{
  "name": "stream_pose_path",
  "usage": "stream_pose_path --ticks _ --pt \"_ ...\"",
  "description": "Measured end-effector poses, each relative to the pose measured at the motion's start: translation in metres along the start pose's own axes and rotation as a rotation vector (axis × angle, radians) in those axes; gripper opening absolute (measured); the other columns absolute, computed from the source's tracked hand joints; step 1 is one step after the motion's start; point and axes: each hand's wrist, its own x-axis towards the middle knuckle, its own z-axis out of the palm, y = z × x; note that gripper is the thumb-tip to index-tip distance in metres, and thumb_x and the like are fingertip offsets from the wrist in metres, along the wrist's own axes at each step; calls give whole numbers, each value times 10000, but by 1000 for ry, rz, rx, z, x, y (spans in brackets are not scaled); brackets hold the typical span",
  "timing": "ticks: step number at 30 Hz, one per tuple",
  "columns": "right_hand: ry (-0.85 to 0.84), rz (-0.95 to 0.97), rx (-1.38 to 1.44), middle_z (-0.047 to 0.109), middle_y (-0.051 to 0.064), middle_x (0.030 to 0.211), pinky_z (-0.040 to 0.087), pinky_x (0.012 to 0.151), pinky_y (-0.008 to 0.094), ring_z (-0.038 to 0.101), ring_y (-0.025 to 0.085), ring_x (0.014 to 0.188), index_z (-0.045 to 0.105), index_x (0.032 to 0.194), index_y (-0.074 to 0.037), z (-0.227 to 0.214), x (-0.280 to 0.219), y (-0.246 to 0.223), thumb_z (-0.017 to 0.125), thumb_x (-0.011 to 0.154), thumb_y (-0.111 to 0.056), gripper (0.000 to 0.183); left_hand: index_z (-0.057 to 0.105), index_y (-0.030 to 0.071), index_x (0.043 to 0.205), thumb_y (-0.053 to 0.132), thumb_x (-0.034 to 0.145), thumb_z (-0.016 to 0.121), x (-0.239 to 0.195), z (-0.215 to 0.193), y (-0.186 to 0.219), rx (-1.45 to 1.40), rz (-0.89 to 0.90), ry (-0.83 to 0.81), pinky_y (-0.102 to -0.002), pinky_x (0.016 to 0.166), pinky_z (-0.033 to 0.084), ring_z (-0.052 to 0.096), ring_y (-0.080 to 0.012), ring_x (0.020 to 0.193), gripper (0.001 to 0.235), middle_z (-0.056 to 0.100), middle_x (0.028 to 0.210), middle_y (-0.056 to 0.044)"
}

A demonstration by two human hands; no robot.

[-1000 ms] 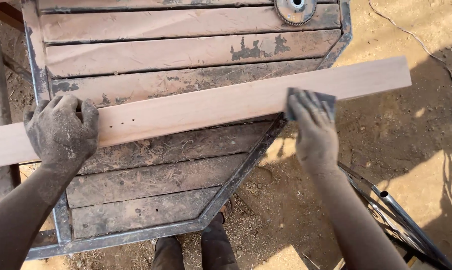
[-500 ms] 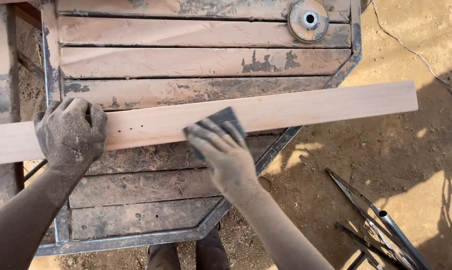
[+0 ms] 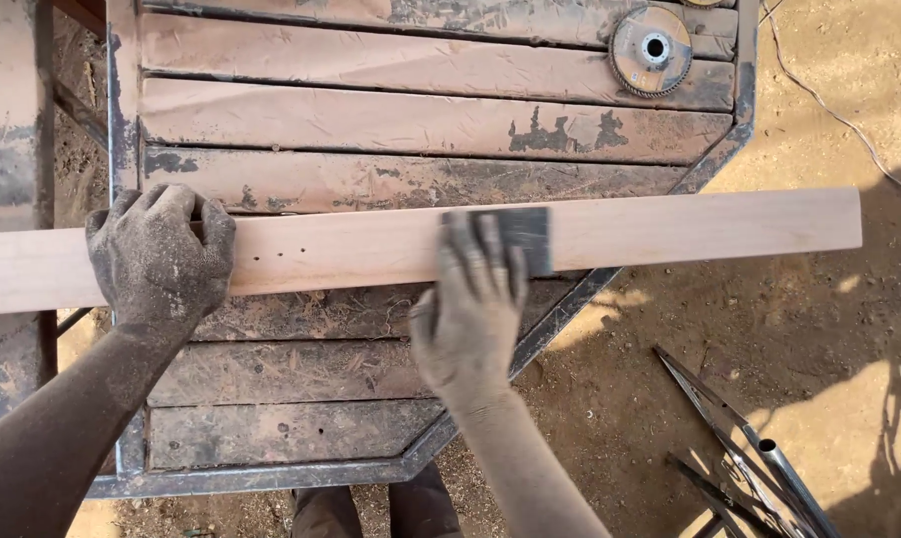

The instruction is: Sanding a long wooden beam by hand using a piece of sandpaper on a workbench in an outdoor workshop.

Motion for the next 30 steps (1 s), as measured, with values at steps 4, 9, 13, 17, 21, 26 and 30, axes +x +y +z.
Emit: stream_pose_path --ticks 4,9,13,17,21,26,30 --pt "56 -371 321 578 52 1500 281 1218 498 451 275 1470 642 1360 -92 -2 -2 -24 562 983 -323 450 680 133 862 287 1072 557 -2 -2 -3 -23 -10 -58 -482 903 455 678 -344 936 288 734 951 -59" --pt "88 -47 38 520 -36 1569 314 1086 443 449 231 1479 560 1498 -253 -48 27 162 541 1082 -297 419 675 132 865 276 1088 569 -3 -1 -3 -38 8 -21 -481 892 440 660 -337 930 286 721 948 -54" --pt "259 63 55 593 183 1489 350 1160 450 502 344 1392 651 1425 17 -62 36 225 545 1095 -137 379 675 145 857 271 1064 591 -2 2 -1 43 30 59 -463 838 467 680 -319 893 256 718 920 -52" --pt "263 170 15 586 28 1498 327 1078 508 463 301 1404 614 1433 -168 -12 37 85 401 1077 -417 484 652 140 830 268 1041 592 1 -1 0 14 19 41 -471 839 458 661 -334 903 254 706 892 -63" --pt "102 -182 137 553 -82 1500 344 976 472 471 204 1367 666 1373 -219 9 15 -62 459 996 -511 520 636 129 825 261 1022 555 0 -3 0 -40 0 -12 -491 837 442 643 -368 915 250 698 902 -81" --pt "-34 -247 -92 437 -125 1572 428 924 454 439 218 1297 464 1526 -371 5 19 36 522 980 -628 606 656 136 840 243 1019 559 0 -4 3 -35 20 24 -484 834 438 644 -358 906 230 708 901 -72" --pt "280 -17 -86 648 -68 1470 220 1016 447 503 225 1389 695 1401 -269 -34 26 168 615 1130 -391 308 645 138 798 265 999 566 3 -5 5 -39 -4 60 -502 799 441 634 -357 885 250 705 851 -69"
